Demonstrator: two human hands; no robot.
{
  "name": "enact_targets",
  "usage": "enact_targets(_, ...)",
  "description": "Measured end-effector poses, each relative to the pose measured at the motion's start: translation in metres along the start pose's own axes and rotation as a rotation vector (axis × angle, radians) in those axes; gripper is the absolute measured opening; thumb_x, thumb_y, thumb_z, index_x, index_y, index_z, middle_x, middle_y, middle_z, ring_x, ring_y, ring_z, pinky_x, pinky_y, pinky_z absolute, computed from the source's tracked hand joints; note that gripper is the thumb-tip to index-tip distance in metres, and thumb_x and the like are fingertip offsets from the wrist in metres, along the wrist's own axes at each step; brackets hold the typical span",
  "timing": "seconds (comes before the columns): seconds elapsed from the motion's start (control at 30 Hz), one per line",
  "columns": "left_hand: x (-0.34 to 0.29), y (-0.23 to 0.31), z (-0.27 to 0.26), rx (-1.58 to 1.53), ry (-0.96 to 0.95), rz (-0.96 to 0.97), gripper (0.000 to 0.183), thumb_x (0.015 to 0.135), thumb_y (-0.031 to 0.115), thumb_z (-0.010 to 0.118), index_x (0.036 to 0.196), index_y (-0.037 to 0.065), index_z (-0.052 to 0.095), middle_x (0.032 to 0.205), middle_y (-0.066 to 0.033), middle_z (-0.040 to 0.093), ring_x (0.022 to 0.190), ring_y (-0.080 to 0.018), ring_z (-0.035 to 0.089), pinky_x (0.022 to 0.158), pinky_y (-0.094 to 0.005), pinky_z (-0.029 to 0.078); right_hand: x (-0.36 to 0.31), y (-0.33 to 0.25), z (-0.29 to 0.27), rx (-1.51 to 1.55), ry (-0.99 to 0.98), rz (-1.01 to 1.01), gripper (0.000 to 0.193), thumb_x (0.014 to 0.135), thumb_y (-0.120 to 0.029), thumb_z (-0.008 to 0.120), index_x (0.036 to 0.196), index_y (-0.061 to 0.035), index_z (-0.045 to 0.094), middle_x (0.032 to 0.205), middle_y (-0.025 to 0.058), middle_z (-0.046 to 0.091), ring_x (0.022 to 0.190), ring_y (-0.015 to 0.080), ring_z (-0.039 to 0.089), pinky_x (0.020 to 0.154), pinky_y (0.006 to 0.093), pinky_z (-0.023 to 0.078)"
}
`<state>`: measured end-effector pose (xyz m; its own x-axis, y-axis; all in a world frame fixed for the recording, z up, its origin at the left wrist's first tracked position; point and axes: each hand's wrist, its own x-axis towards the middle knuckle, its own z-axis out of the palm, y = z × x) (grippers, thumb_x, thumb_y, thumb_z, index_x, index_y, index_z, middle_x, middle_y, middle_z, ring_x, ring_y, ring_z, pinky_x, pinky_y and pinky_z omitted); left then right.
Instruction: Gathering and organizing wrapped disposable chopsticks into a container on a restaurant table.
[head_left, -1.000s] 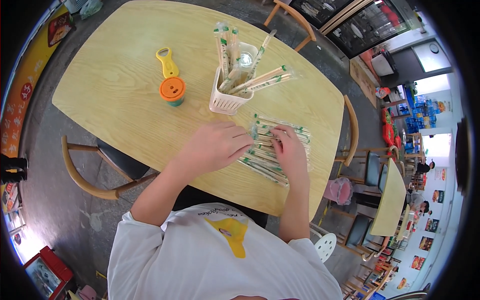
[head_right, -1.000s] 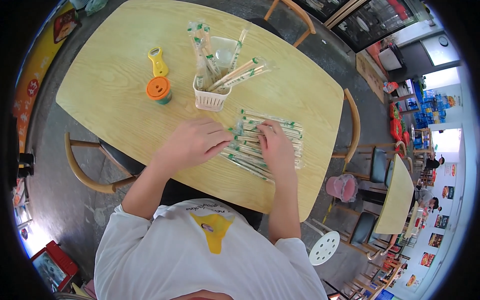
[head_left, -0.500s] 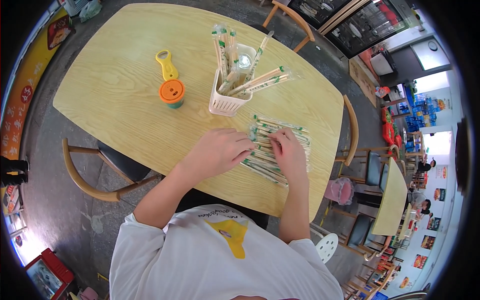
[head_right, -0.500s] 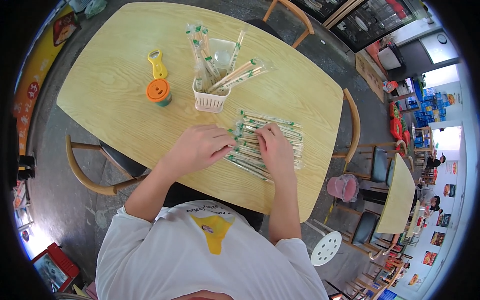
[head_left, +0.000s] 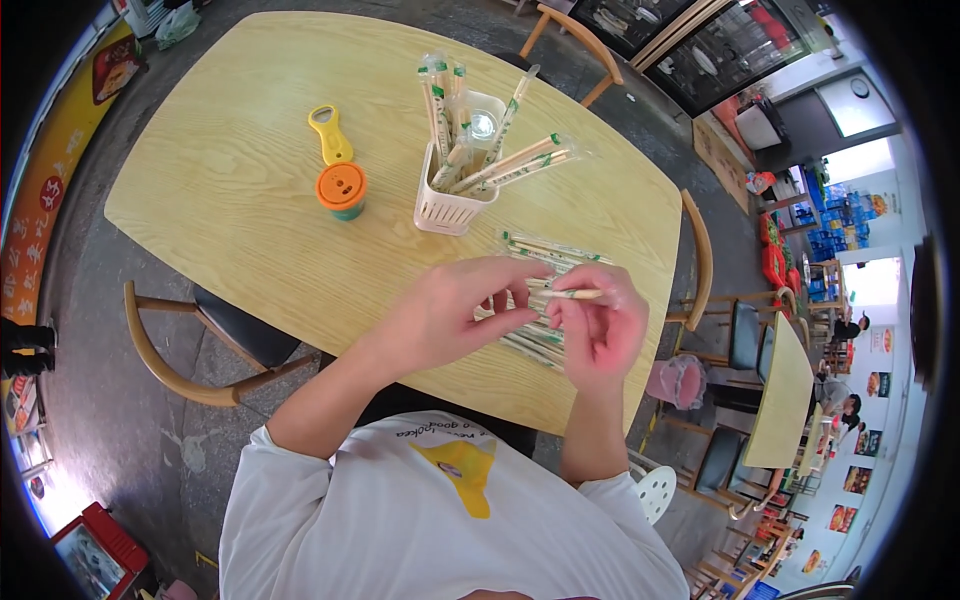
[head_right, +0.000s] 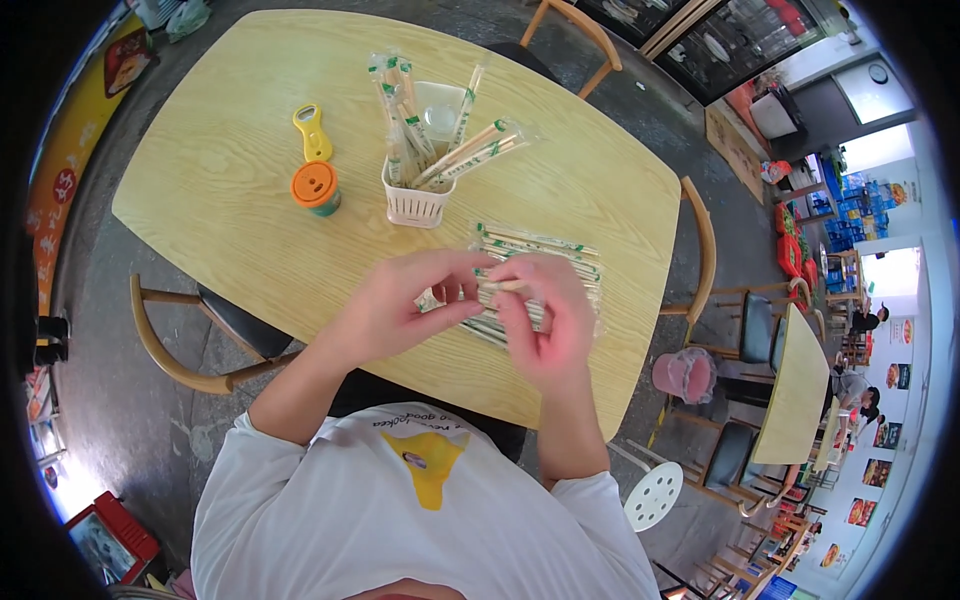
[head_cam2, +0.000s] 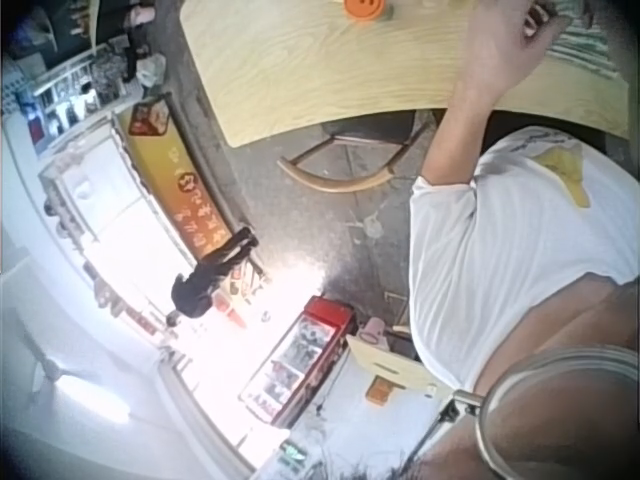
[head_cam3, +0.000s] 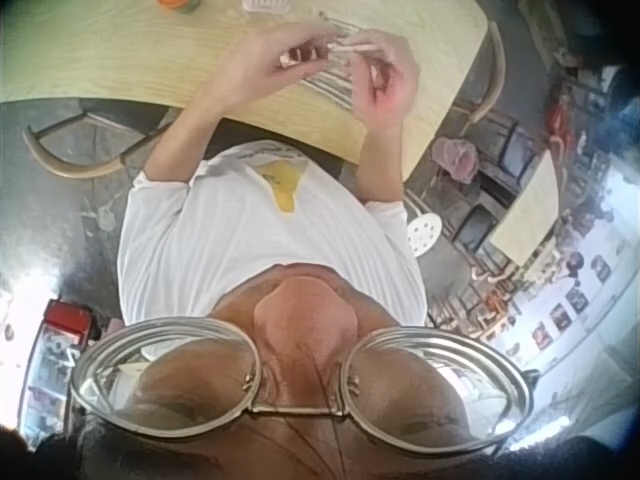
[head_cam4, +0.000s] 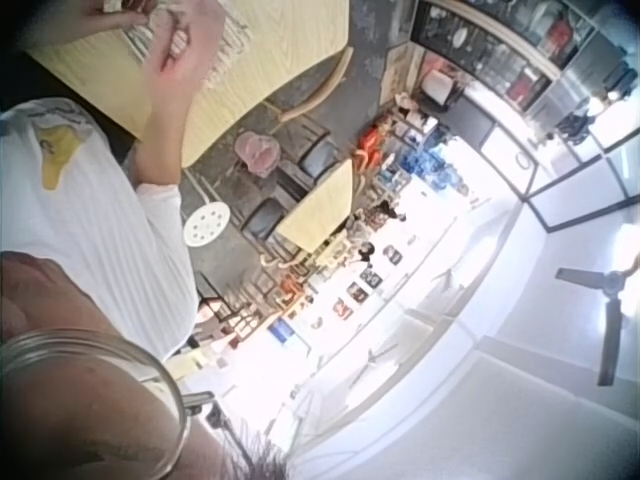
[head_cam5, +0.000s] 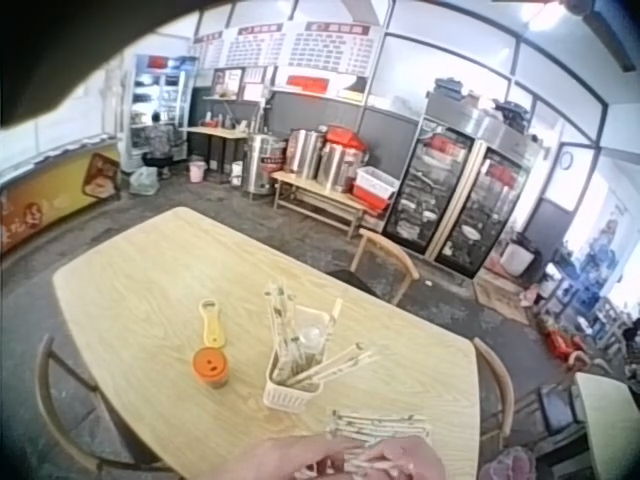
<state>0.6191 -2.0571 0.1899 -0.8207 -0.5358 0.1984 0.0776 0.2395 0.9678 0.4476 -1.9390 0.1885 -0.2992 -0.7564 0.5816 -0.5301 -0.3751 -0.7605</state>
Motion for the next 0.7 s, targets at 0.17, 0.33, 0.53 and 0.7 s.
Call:
enact_targets(0.17, 0.006, 0.006, -0.006, 0.157, 0.113, 0.31, 0.033, 0.088, -0.003, 0.077, 0.12, 0.003, 0.072, 0.091, -0.0077, 0.071, 0.08, -0.0199, 0.068, 0.07, -0.0317, 0.055, 0.021, -0.004, 0.011, 0.043, 0.036, -0.377, 0.061, 0.089, 0.016, 0.069, 0.141, -0.014, 0.057, 0.11, 0.0135, 0.072, 0.092, 0.025, 0.068, 0.073, 0.0297, 0.054)
enact_targets(0.33, 0.031, 0.021, -0.031, 0.45, 0.373, 0.566, 0.021, 0.088, 0.006, 0.078, 0.109, 0.008, 0.074, 0.085, -0.0075, 0.069, 0.073, -0.0262, 0.068, 0.062, -0.036, 0.054, 0.063, -0.03, 0.023, -0.017, 0.043, -0.454, 0.055, 0.09, 0.015, 0.067, 0.137, -0.0141, 0.064, 0.111, 0.0121, 0.071, 0.091, 0.0238, 0.069, 0.071, 0.0306, 0.056)
enact_targets(0.53, 0.046, 0.009, -0.054, 0.641, 0.488, 0.461, 0.019, 0.089, 0.004, 0.077, 0.108, 0.005, 0.073, 0.087, -0.0062, 0.069, 0.068, -0.0209, 0.066, 0.059, -0.0323, 0.052, 0.1, -0.017, 0.053, -0.018, 0.015, -0.198, 0.037, 0.094, 0.01, 0.065, 0.126, -0.0084, 0.07, 0.109, 0.0105, 0.07, 0.088, 0.0237, 0.069, 0.069, 0.0331, 0.057)
enact_targets(0.7, 0.036, 0.001, -0.055, 0.677, 0.504, 0.31, 0.02, 0.09, 0.003, 0.076, 0.11, 0.003, 0.072, 0.088, -0.0055, 0.069, 0.062, -0.0153, 0.061, 0.057, -0.0293, 0.049, 0.105, 0.003, 0.067, -0.222, -0.122, -0.143, 0.039, 0.097, 0.003, 0.064, 0.134, -0.011, 0.063, 0.102, 0.0126, 0.067, 0.087, 0.0306, 0.068, 0.072, 0.0393, 0.056)
